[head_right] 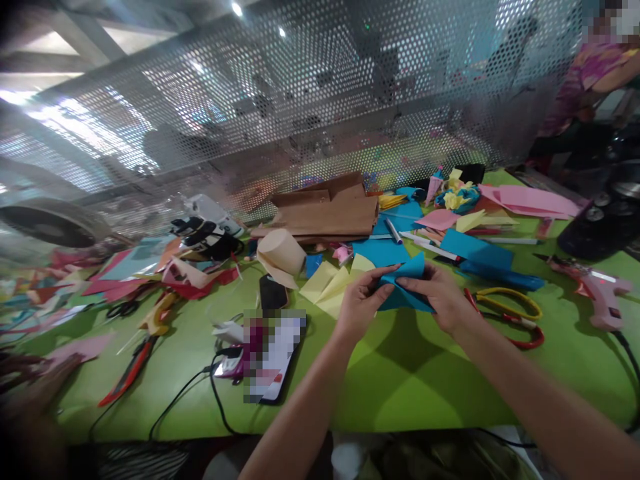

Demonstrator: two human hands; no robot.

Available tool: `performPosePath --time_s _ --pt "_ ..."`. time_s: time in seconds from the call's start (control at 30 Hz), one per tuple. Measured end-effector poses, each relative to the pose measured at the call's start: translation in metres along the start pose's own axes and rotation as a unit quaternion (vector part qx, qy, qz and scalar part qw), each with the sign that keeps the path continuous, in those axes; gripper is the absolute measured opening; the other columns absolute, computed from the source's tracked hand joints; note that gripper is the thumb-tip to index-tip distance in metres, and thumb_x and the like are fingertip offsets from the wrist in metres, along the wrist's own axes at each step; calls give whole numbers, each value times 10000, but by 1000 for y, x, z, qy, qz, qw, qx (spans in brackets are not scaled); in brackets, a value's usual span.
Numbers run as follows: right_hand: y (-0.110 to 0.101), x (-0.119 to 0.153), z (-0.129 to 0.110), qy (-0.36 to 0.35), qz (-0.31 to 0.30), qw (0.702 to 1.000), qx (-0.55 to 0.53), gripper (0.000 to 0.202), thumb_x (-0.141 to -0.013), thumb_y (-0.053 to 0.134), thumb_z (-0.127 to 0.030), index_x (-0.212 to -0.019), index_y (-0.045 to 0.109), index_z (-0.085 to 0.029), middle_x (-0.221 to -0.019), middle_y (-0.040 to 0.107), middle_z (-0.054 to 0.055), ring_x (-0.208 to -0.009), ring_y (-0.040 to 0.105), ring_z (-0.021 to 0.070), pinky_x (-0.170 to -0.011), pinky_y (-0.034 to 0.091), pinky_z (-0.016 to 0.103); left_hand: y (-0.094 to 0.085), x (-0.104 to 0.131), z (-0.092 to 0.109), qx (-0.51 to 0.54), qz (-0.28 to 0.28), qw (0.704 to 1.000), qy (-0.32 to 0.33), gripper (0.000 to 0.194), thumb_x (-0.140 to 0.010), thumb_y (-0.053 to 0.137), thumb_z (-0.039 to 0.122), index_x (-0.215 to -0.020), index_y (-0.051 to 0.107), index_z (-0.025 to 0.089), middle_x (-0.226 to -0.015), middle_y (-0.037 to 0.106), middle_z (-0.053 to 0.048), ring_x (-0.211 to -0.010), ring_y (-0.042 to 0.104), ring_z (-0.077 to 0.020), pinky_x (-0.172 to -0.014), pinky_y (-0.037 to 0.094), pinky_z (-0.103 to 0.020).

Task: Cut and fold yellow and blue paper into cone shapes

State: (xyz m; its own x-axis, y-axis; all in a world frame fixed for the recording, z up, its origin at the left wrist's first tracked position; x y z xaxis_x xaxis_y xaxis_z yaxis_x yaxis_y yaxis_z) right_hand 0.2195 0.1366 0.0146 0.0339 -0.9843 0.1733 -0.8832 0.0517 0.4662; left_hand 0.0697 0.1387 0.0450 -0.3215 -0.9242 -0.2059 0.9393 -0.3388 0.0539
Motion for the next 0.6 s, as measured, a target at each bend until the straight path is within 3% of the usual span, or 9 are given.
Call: performPosePath --time_s 0.17,0.4,0.6 --pt "1 2 -4 -22 15 999 21 370 -532 992 -323 -834 788 -262 -903 818 3 -748 719 181 -749 601 329 0 0 -8 10 -12 999 -32 453 -864 774 408 -1273 740 216 -1216 751 -82 -1072 675 -222 -926 524 -311" --pt "3 4 -11 -53 12 996 66 360 -590 963 -401 -877 788 -270 -877 798 -2 -783 705 201 -794 563 360 -9 0 -12 21 57 997 -56 413 -815 802 468 -1111 784 180 -867 729 -39 -740 585 -126 -666 456 -229" --pt "10 7 -18 -71 -30 992 104 326 -638 931 -471 -846 781 -270 -846 774 2 -794 684 219 -766 542 369 -20 -2 -8 41 97 993 -57 399 -791 816 512 -1001 763 177 -808 663 -7 -755 528 -124 -680 411 -226"
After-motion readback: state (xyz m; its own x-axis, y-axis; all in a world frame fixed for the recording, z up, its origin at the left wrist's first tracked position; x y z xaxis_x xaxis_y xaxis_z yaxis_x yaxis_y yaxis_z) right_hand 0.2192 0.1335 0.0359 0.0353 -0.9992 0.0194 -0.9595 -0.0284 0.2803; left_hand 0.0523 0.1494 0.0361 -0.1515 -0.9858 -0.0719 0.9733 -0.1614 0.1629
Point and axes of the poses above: each hand's wrist, its own x-axis away from the middle knuckle, its own y-axis out of the palm, z = x × y, the point moved 7 cm from there along -x, towards the middle knuckle
